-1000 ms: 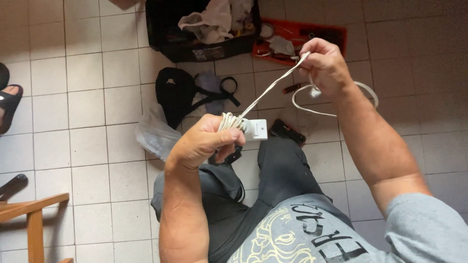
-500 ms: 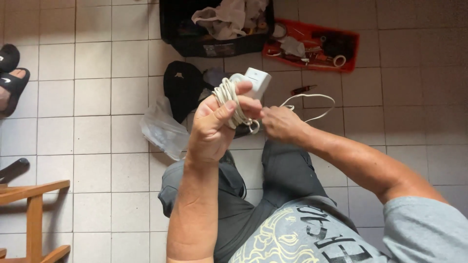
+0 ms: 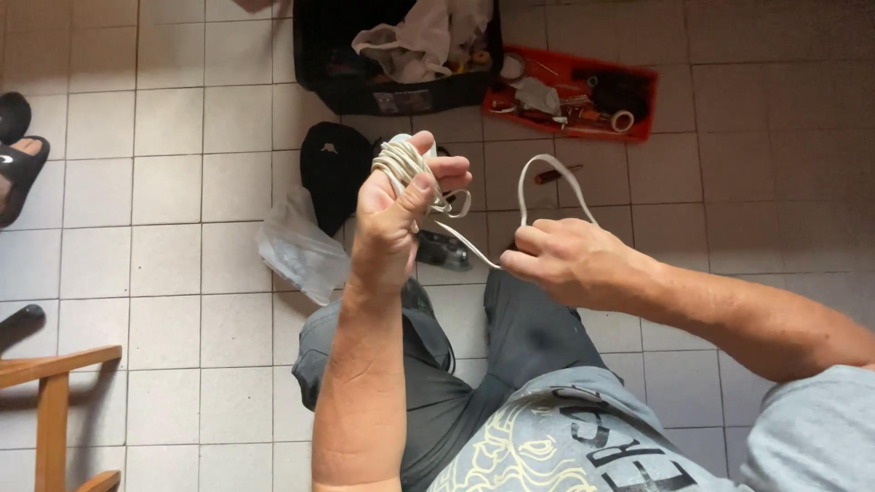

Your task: The person winds a power cable around its adapter while sitting on the floor, then stands up and walks to a kitchen sink area.

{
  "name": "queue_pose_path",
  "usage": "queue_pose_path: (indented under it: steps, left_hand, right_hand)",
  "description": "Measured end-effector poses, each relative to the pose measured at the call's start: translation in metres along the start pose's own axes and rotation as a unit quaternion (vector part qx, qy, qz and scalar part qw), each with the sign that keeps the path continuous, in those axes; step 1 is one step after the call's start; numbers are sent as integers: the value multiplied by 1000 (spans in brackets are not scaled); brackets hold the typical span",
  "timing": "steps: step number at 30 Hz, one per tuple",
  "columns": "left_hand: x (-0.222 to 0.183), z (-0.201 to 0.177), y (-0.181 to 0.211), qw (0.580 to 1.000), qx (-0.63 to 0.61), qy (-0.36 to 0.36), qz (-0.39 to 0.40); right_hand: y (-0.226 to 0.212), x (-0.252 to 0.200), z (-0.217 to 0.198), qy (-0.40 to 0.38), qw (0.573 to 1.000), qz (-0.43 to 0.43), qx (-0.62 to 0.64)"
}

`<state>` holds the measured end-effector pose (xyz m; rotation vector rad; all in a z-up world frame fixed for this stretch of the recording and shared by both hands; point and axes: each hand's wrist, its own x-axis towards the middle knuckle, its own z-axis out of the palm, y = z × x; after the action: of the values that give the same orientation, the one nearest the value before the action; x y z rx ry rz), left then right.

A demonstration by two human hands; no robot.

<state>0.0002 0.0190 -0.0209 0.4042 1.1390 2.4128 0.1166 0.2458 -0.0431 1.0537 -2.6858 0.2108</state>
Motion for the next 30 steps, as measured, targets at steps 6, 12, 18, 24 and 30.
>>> queue_pose_path:
  steps: [6, 12, 18, 24, 30]
  left_hand:
    - [2, -4, -11, 999, 39, -4, 2]
    - [1, 12, -23, 947, 309, -51, -78]
    - [-7, 36, -45, 883, 392, -173, -194]
    - [-18, 44, -38, 938, 214, -129, -239]
    - [-25, 23, -22, 981, 18, -81, -176]
  right_hand:
    - [-10, -5, -17, 12, 998, -28, 62]
    - [-6, 24, -56, 50, 991, 8, 121]
    - [36, 23, -63, 46, 987, 88, 129]
    - [72, 20, -40, -3, 905, 216, 366]
    - [103, 1, 2, -3, 851, 385, 358]
